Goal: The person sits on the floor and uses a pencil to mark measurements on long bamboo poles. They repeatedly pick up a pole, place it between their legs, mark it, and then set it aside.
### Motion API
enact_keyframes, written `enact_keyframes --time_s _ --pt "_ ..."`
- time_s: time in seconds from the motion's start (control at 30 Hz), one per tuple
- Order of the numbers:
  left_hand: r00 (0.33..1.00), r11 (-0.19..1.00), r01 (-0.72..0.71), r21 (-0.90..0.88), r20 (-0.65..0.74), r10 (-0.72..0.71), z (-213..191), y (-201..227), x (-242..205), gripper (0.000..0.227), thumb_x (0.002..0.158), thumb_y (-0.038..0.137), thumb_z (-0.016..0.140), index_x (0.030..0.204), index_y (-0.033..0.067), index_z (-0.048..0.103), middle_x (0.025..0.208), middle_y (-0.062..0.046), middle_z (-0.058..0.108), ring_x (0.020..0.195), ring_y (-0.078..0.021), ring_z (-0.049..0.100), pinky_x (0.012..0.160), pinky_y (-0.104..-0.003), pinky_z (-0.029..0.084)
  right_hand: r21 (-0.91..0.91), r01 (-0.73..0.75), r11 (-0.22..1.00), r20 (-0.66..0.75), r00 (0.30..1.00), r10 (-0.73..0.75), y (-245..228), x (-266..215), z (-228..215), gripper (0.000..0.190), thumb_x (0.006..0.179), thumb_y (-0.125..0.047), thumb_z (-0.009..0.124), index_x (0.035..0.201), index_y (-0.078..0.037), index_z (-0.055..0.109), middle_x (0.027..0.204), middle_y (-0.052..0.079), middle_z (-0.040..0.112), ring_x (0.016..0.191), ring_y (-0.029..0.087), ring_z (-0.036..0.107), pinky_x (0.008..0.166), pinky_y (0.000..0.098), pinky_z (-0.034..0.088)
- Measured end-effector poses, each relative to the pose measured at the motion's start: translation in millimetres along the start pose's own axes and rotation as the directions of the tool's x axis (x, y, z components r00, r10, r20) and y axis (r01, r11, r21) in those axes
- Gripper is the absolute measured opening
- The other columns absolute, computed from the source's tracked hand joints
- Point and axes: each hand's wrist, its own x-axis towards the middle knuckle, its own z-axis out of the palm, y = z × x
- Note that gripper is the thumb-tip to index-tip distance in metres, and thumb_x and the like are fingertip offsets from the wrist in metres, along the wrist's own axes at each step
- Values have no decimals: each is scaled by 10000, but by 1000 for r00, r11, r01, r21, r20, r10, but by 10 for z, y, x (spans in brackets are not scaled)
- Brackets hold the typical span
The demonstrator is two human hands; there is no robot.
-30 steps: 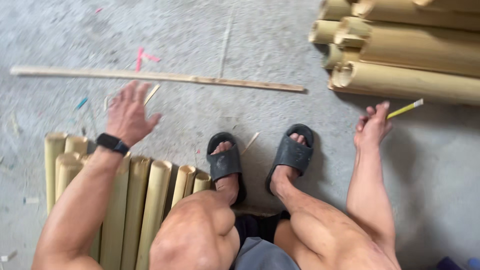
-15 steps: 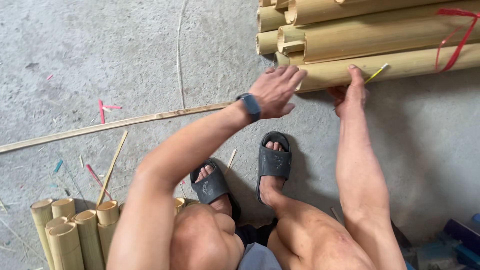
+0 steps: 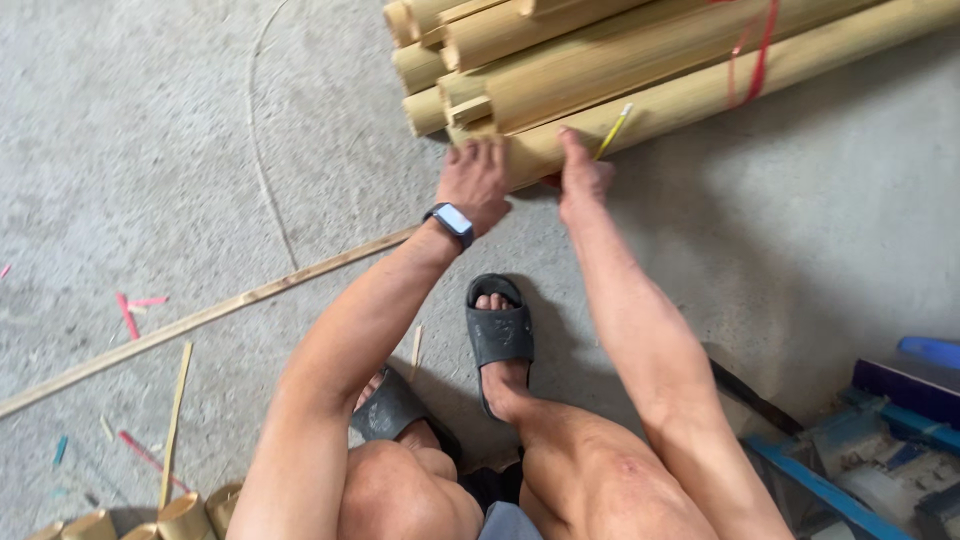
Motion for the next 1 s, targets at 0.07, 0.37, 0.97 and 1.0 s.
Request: enact_keyframes --time_s 0.07,0.37,0.97,1.0 --pt "998 998 57 8 32 -58 -31 -22 71 1020 724 486 842 1467 -38 380 1337 -202 559 1252 -345 555 1033 -500 461 -92 -6 996 28 1000 8 38 -58 -28 667 714 -327 876 1193 33 582 1067 177 706 729 257 725 460 356 514" --pt "914 862 305 -405 379 -146 -741 -1090 -263 781 692 474 890 1356 152 634 1202 -132 724 1072 -278 704 957 -424 560 -24 140 990 357 926 -122 -3 -421 -536 496 837 -350 893 1047 1 612 952 90 643 706 142 698 518 287 554" --pt "283 -128 -278 -952 46 -958 -169 -3112 -4874 593 945 367 804 1411 58 605 1336 -145 670 1301 -281 651 1148 -490 534 -171 877 -449 976 214 47 -451 -1627 474 601 752 -314 822 1228 -18 606 1000 145 677 751 245 671 571 361 615" --pt "334 -215 -425 -879 69 -940 -27 -2952 -4780 581 969 401 814 1417 90 612 1350 -127 669 1320 -275 657 1167 -500 549 -118 893 -434 978 181 107 -293 -1833 549 602 774 -363 811 1211 -1 612 973 153 676 714 241 661 544 358 609"
